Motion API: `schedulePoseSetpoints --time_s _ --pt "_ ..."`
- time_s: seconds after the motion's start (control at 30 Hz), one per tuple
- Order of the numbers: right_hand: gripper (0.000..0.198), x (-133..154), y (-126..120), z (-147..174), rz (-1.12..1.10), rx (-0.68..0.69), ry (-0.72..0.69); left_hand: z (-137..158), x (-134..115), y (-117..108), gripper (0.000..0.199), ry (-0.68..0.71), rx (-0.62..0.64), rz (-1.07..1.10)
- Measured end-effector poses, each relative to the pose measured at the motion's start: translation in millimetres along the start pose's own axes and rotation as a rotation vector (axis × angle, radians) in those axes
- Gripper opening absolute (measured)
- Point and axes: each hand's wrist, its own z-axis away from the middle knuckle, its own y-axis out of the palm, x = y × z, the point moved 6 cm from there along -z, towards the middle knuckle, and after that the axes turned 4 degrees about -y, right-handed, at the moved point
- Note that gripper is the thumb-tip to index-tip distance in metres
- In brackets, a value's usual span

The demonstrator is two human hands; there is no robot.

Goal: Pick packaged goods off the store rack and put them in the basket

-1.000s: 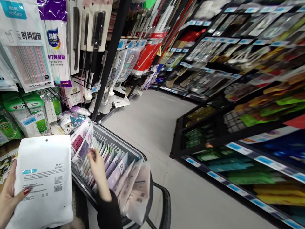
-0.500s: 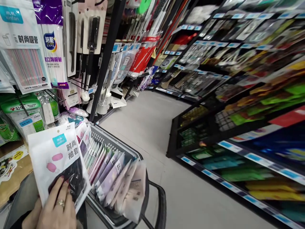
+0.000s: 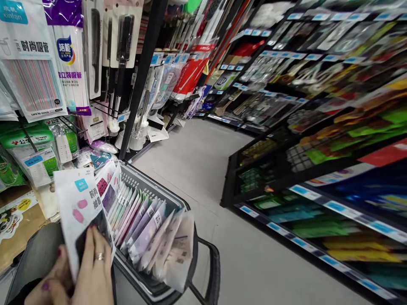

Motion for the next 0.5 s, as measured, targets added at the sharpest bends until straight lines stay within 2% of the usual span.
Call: schedulePoseSetpoints --time_s 0.1,0.13,0.17,0.2,0.23,0.27,0.3,0.37,0.43,0.5 --pt "0.054 -29 -22 -4 -0.03 0.008 0.02 -12 -30 19 0.067 -0.025 0.284 0.095" --pt "0.048 -43 -33 -7 -0.039 0.009 0.07 -17 -41 24 0.065 -0.013 0.357 0.09" --pt "0.045 -60 -47 -10 -0.032 -0.023 0.17 -23 -53 27 0.062 0.034 0.418 -0.006" --pt "0.044 -78 -61 -14 -0.011 -0.048 0.29 -31 -62 28 0.059 0.077 0.426 -0.179" --pt "0.043 -93 -74 -19 0.024 -0.089 0.4 -42 -70 28 0.059 0.145 0.404 -0.408" --pt "0.042 -105 -83 -25 0.054 -0.119 0.492 -56 -77 25 0.057 0.212 0.327 -0.63" --pt "0.041 -115 -88 -33 0.085 -0.13 0.567 -72 -82 18 0.055 0.237 0.187 -0.847" --pt "0.038 -130 -83 -55 0.142 -0.098 0.663 -105 -81 3 0.065 0.149 -0.024 -1.217" --pt "0.038 -139 -60 -80 0.191 -0.031 0.685 -134 -73 -3 0.071 0.084 -0.012 -1.291" --pt "0.036 -148 -29 -105 0.184 0.023 0.689 -156 -65 -8 0.055 0.047 0.027 -1.321"
